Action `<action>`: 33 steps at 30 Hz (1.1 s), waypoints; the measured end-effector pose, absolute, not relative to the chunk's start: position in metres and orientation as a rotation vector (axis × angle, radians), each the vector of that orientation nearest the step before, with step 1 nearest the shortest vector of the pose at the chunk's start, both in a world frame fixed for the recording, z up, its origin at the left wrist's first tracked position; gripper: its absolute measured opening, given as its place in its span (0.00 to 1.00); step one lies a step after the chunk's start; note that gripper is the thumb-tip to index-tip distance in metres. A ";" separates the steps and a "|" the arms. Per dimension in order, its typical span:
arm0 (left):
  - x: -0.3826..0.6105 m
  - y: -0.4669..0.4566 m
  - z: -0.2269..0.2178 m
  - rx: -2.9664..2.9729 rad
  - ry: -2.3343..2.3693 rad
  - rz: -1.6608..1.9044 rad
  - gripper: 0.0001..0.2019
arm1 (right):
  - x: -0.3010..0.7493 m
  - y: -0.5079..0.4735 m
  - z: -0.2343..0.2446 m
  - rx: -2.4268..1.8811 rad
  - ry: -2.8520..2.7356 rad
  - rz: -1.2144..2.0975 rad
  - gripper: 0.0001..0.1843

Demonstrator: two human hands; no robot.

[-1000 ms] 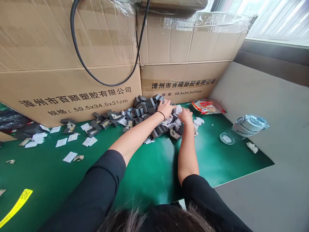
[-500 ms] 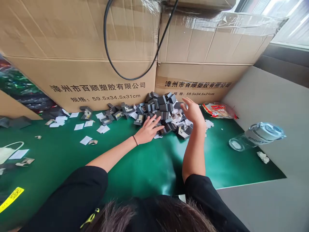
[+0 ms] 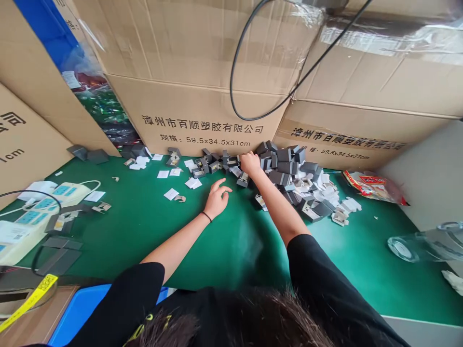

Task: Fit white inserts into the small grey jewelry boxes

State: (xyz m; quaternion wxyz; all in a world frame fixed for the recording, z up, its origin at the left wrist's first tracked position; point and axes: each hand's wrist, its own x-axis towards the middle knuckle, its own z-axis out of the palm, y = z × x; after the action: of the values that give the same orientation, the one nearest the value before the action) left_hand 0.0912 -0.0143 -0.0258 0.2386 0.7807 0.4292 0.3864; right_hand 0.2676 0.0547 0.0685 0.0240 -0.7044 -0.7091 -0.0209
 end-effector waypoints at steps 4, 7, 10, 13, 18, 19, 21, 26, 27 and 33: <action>0.090 -0.014 -0.028 2.105 1.165 1.017 0.12 | 0.273 0.084 0.057 -2.187 -2.247 -0.025 0.25; 0.090 -0.014 -0.028 2.062 1.157 0.992 0.12 | 0.271 0.093 0.050 -2.202 -2.249 -0.019 0.22; 0.089 -0.013 -0.027 2.023 1.151 0.980 0.11 | 0.269 0.093 0.045 -2.198 -2.237 -0.007 0.20; 0.088 -0.013 -0.027 2.002 1.150 0.981 0.11 | 0.271 0.087 0.044 -2.151 -2.222 0.038 0.18; 0.087 -0.012 -0.027 1.996 1.152 1.006 0.12 | 0.275 0.075 0.047 -2.080 -2.155 0.025 0.18; 0.087 -0.012 -0.028 1.995 1.151 1.011 0.12 | 0.274 0.073 0.047 -2.078 -2.158 -0.010 0.18; 0.087 -0.012 -0.028 1.992 1.145 1.020 0.11 | 0.271 0.074 0.047 -2.099 -2.196 -0.070 0.20; 0.085 -0.012 -0.026 1.968 1.101 1.047 0.12 | 0.256 0.081 0.042 -2.119 -2.326 -0.032 0.20; 0.084 -0.012 -0.026 1.961 1.090 1.053 0.11 | 0.252 0.082 0.041 -2.110 -2.342 -0.018 0.20; 0.081 -0.010 -0.024 1.853 1.043 1.120 0.10 | 0.237 0.072 0.041 -2.013 -2.338 0.104 0.19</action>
State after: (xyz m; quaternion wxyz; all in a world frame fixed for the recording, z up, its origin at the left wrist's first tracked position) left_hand 0.0810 -0.0098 -0.0244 0.3607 0.7191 0.4049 0.4346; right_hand 0.2371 0.0723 0.0413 0.0273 -0.6517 -0.7572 0.0337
